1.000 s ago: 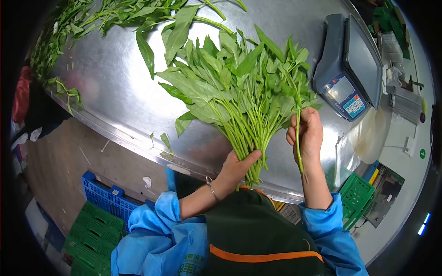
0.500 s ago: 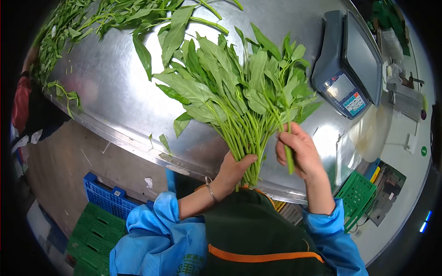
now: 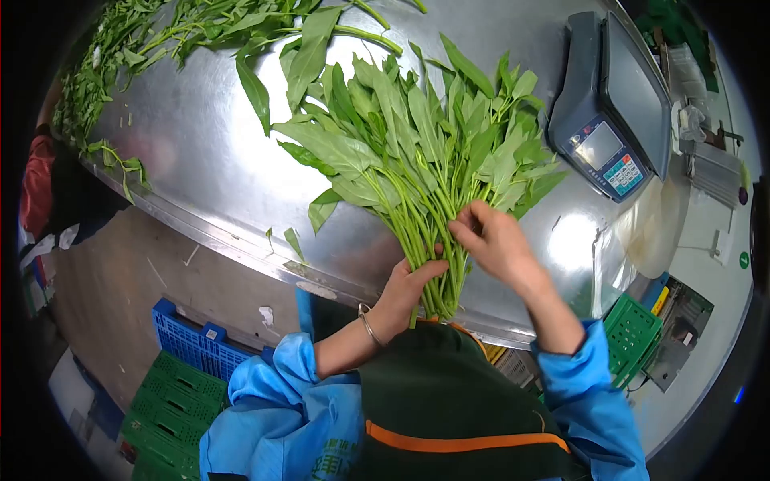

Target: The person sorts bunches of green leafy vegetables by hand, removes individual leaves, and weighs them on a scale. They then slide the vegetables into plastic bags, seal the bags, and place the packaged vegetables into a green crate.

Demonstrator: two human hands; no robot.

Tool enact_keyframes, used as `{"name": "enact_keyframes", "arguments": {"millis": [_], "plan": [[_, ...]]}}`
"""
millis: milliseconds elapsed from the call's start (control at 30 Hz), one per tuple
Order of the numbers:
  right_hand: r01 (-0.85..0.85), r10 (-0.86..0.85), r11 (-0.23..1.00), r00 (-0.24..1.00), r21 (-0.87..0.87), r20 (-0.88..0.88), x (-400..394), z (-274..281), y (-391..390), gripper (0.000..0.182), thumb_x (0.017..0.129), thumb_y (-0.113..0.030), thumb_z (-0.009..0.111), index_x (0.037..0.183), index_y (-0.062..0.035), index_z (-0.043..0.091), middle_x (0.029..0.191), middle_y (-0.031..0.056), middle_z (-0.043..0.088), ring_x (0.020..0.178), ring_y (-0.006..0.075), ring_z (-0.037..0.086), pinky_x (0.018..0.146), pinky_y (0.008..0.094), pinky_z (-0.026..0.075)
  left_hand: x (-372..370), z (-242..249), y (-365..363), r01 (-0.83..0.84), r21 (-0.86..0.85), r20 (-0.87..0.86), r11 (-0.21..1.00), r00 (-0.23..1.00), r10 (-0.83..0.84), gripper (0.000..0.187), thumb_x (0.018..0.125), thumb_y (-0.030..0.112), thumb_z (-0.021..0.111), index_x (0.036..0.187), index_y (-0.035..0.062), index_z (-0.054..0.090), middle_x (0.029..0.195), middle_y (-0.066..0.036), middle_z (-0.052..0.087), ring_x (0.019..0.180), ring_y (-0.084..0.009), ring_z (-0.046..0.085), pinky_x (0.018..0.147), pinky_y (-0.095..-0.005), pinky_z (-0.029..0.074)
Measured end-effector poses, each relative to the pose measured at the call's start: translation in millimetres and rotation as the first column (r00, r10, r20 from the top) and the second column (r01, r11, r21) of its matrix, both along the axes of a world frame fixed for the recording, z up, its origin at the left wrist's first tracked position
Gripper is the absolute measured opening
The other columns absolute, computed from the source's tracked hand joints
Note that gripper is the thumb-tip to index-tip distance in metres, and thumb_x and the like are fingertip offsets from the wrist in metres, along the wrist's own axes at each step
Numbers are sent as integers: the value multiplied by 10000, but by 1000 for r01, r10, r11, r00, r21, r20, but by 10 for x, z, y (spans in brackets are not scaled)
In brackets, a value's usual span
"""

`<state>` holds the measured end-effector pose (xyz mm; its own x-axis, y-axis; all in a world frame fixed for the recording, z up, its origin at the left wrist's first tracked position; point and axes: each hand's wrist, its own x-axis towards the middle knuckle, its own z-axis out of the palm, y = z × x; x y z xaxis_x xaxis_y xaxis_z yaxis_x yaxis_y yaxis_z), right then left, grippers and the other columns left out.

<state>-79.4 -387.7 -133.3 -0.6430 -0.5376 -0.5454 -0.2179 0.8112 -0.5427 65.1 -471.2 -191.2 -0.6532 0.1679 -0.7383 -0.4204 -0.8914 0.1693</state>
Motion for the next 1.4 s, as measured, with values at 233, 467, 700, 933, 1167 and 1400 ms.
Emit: {"name": "enact_keyframes", "arguments": {"millis": [233,467,700,933,1167,1400], "plan": [[514,-406,780,850,-358,336,378,43,190,79,808,-89,600,841,-24,570,686,67,535,543,95,484,468,249,375,-14,83,-40,-24,21,-184,999,983,28,335,861,259,557,1102,31,510,946,-23,567,860,-99,544,740,-255,453],[546,-482,809,829,-219,284,610,-99,584,194,839,-112,568,1021,-44,568,888,32,528,725,104,504,598,230,412,-62,109,-64,26,49,-8,998,1000,-25,333,881,286,520,1086,23,520,940,-20,565,832,-98,550,721,-262,460],[848,-551,530,354,-11,755,555,-299,330,367,818,-159,611,1131,-20,480,1025,75,578,915,140,536,803,300,430,-71,116,-66,167,-266,-159,949,964,-214,305,871,209,518,1106,16,502,1000,-67,585,858,-140,576,707,-298,496],[894,-542,427,133,136,830,326,102,365,243,829,-121,568,1017,28,527,883,113,606,760,202,605,701,333,513,-77,456,-389,-71,-138,-21,988,997,69,156,863,122,523,978,18,516,1024,-82,589,885,-167,556,719,-294,467],[891,-494,437,123,124,861,457,-49,292,195,833,-94,577,1003,-8,535,891,60,590,775,144,581,670,281,493,-49,288,-282,-27,-128,72,991,997,36,129,854,125,558,937,38,512,954,-70,587,817,-133,570,672,-262,470],[700,-584,712,550,52,598,122,518,396,196,847,-124,554,1006,-10,534,822,73,595,678,154,588,607,272,490,-127,827,-739,147,-668,-7,730,979,-203,210,805,166,585,948,11,581,818,-95,624,734,-147,577,672,-303,490]]}}
